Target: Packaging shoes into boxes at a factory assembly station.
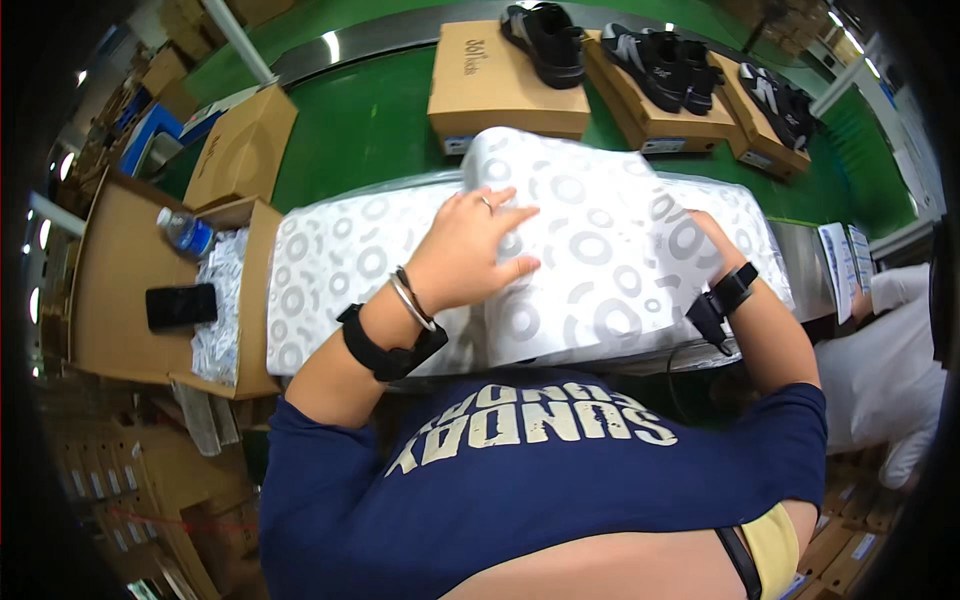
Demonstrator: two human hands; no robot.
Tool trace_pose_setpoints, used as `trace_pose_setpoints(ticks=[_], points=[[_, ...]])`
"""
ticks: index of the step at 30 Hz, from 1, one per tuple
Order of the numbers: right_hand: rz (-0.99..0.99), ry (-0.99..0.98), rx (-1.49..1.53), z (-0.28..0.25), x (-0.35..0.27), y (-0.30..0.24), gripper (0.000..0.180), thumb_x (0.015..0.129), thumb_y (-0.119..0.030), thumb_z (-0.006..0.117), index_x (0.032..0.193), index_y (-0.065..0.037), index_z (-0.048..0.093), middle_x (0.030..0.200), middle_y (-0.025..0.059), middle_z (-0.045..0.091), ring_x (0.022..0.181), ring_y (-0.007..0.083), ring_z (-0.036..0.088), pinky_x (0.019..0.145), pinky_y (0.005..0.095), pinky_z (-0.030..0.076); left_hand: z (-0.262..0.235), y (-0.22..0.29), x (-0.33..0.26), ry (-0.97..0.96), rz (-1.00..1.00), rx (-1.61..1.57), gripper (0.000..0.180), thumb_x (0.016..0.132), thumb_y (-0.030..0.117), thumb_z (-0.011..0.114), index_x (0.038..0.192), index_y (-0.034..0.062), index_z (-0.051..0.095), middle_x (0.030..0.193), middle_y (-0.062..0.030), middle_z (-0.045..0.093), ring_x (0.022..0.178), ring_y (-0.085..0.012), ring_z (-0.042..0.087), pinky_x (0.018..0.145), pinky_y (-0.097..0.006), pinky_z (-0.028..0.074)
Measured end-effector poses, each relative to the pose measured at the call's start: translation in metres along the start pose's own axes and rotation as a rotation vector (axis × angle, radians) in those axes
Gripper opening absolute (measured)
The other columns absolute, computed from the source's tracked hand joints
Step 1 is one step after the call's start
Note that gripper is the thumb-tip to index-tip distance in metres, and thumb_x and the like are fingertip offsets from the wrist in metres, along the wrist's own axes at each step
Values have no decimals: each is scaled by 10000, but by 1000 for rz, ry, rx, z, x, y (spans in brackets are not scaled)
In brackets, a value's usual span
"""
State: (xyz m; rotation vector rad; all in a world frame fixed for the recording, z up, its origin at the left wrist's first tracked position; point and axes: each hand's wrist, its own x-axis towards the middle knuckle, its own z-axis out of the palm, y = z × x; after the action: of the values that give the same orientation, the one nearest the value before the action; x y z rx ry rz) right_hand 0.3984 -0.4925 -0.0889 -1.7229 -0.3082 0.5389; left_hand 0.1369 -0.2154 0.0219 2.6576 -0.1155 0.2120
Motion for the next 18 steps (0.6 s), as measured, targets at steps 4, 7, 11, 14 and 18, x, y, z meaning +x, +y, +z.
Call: trace_pose_setpoints(ticks=[4, 7, 11, 14, 18], points=[[-90, 31, 90, 13, 51, -79, 317, 801, -148, 526, 1079, 3, 538, 898, 116, 591, 720, 184, 558, 626, 273, 452, 32, 1, 26, -150, 68, 261, 535, 705, 425, 604, 1181, 196, 520, 1307, -197, 380, 1247, -395, 269, 1003, -546, 171], [-469, 83, -289, 85, 83, -156, 435, 755, -185, 618, 1132, -5, 497, 918, 91, 589, 840, 191, 575, 741, 285, 458, 44, 5, 34, -229, 87, 300, 536, 684, 441, 605, 1175, 241, 528, 1351, -183, 322, 1261, -419, 219, 1006, -574, 127], [-582, 198, -456, 145, 162, -165, 774, 611, -294, 752, 1244, -16, 406, 1218, 261, 410, 1128, 330, 428, 924, 324, 372, 43, 19, 37, -289, 72, 317, 542, 666, 459, 604, 1162, 250, 542, 1371, -176, 291, 1266, -425, 201, 1011, -574, 106], [-588, 298, -440, 155, 223, -131, 792, 570, -353, 781, 1201, -25, 434, 1199, 306, 390, 1132, 397, 410, 923, 354, 371, 45, 20, 44, -313, 91, 297, 546, 665, 470, 601, 1166, 263, 537, 1375, -173, 286, 1273, -423, 187, 1014, -571, 96], [-606, 76, -268, 152, 218, -161, 329, 739, -226, 673, 901, 6, 506, 877, 191, 597, 839, 265, 567, 765, 334, 433, 46, 16, 38, -334, 81, 248, 548, 665, 483, 598, 1171, 283, 530, 1379, -169, 281, 1282, -421, 169, 1016, -567, 85]])
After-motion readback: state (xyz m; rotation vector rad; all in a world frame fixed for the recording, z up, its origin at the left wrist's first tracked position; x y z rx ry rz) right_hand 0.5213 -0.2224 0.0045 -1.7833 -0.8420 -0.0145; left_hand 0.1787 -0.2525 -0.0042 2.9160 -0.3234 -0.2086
